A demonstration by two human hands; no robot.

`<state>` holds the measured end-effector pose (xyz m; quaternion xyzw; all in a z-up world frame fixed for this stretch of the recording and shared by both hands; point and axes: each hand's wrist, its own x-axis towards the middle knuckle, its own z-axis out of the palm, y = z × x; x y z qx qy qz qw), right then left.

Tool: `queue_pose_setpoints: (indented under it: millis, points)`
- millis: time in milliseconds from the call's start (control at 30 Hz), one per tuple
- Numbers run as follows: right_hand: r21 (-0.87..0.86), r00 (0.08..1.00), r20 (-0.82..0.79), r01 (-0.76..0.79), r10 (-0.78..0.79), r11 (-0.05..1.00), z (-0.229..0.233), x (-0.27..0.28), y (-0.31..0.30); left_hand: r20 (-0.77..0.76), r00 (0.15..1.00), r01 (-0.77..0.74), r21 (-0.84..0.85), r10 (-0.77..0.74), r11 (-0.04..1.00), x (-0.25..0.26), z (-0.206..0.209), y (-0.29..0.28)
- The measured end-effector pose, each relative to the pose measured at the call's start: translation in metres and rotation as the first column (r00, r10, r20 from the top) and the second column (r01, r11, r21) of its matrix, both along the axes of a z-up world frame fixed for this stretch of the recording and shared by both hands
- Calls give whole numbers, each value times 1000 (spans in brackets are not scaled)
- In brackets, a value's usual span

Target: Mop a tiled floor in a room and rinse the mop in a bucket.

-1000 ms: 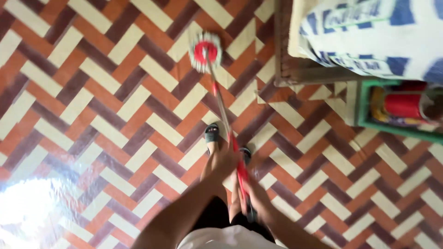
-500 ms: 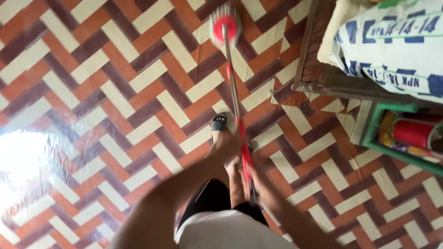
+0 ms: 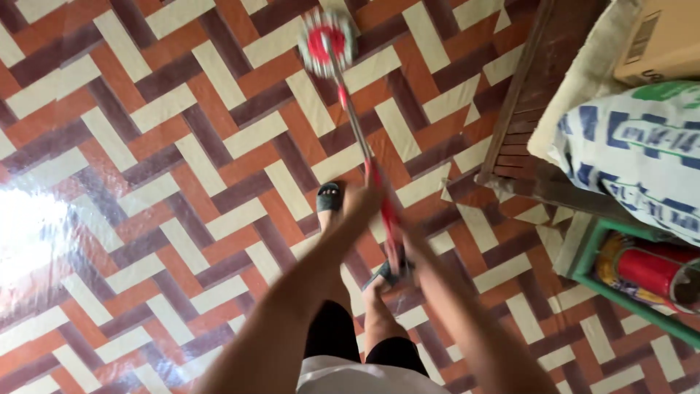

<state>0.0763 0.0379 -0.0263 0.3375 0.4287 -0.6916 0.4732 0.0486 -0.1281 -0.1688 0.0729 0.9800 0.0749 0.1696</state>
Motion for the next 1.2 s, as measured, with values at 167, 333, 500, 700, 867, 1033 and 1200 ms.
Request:
queue_pose_setpoints:
  millis: [167, 333, 500, 700, 867, 1033, 1200]
  points:
    - [18, 989, 136, -68, 65, 998, -10, -135, -96, -240, 971, -6, 48, 17, 999, -156, 11, -98]
    - [-71, 957, 280, -56, 73, 996, -10, -9, -62, 196, 962, -245, 295, 192, 924, -44, 34, -90]
    - [-235, 975, 220, 23, 30, 972, 226, 47, -51, 218, 943, 190, 274, -253, 943, 128, 148, -13]
    - [465, 907, 395, -334, 145, 820, 146, 48, 1, 237, 968, -9, 347, -78, 938, 57, 257, -61]
    - [162, 869, 5, -489, 495, 857, 21, -35, -73, 438, 898, -130, 169, 43, 977, -10, 54, -117]
    - [77, 850, -184, -488, 494, 869, -30, -172, -251, 292, 923, -228, -110, 251, 967, -156, 29, -261]
    - [86, 864, -91, -489, 495, 868, -61, -141, -224, 269, 960, 2, -293, 80, 956, -147, 21, -253]
